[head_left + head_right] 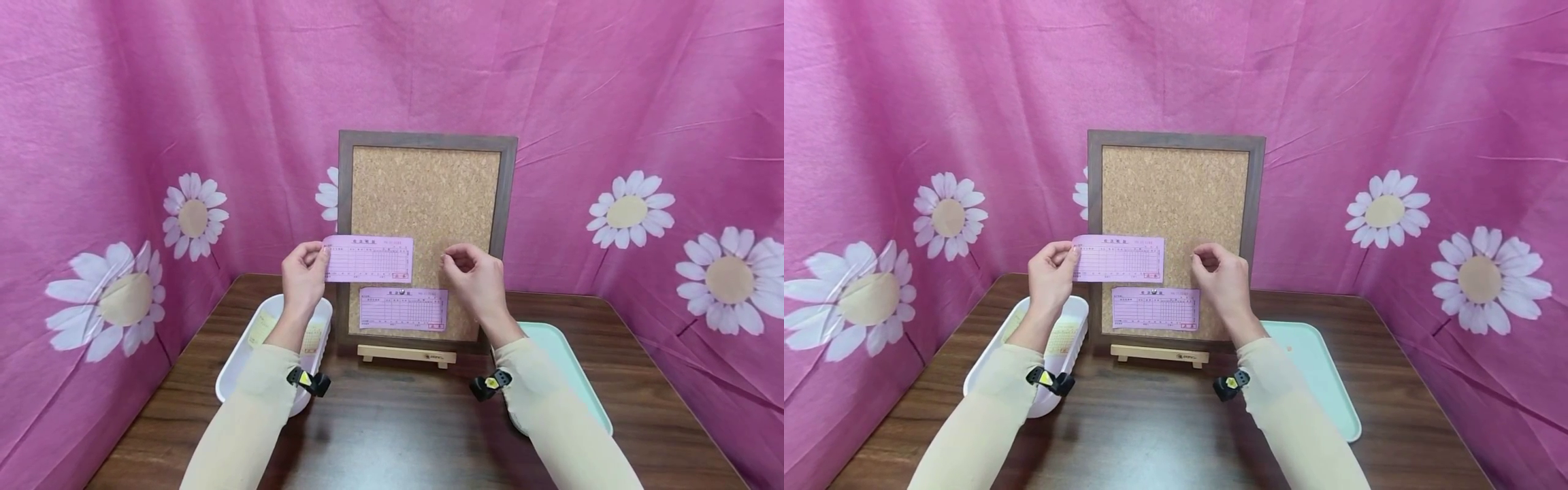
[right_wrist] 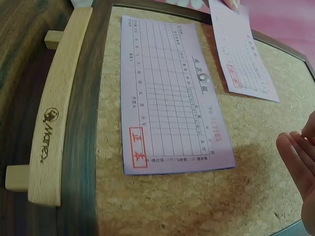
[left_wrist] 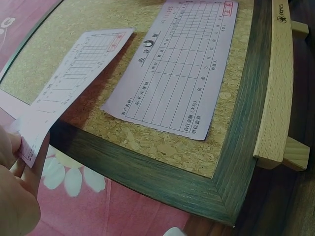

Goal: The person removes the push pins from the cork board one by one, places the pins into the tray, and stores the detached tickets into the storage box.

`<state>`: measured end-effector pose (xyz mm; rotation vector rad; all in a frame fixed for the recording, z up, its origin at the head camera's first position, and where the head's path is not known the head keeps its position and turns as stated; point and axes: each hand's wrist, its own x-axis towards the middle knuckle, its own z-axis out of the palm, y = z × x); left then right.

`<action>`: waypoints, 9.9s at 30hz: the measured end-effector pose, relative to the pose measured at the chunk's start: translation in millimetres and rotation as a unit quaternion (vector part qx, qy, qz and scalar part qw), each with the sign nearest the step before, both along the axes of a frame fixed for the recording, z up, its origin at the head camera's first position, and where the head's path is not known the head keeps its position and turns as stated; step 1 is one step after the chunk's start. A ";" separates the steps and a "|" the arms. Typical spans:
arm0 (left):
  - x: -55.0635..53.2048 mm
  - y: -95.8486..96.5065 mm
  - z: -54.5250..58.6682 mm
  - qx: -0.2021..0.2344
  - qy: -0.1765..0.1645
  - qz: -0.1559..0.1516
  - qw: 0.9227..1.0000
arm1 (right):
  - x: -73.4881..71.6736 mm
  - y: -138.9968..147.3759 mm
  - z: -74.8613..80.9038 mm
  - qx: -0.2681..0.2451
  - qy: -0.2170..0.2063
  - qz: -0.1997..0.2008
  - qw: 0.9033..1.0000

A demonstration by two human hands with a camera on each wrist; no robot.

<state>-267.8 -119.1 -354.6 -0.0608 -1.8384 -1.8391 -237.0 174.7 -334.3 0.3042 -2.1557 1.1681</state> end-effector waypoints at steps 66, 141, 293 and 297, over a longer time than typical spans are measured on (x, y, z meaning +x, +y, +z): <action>16.8 -44.3 -3.6 -0.009 -0.013 0.004 1.000 | 24.8 65.5 -25.2 0.015 -0.001 -0.044 0.999; 48.8 -117.4 -26.0 -0.052 -0.101 0.044 0.993 | 61.3 140.2 -95.4 0.052 -0.077 -0.124 0.988; 77.0 -150.3 -55.8 -0.233 -0.060 -0.022 0.970 | 93.4 161.8 -89.9 0.098 -0.153 -0.121 0.976; 76.6 -147.7 -54.7 -0.237 -0.069 -0.023 0.969 | 90.8 156.6 -87.7 0.084 -0.155 -0.111 0.978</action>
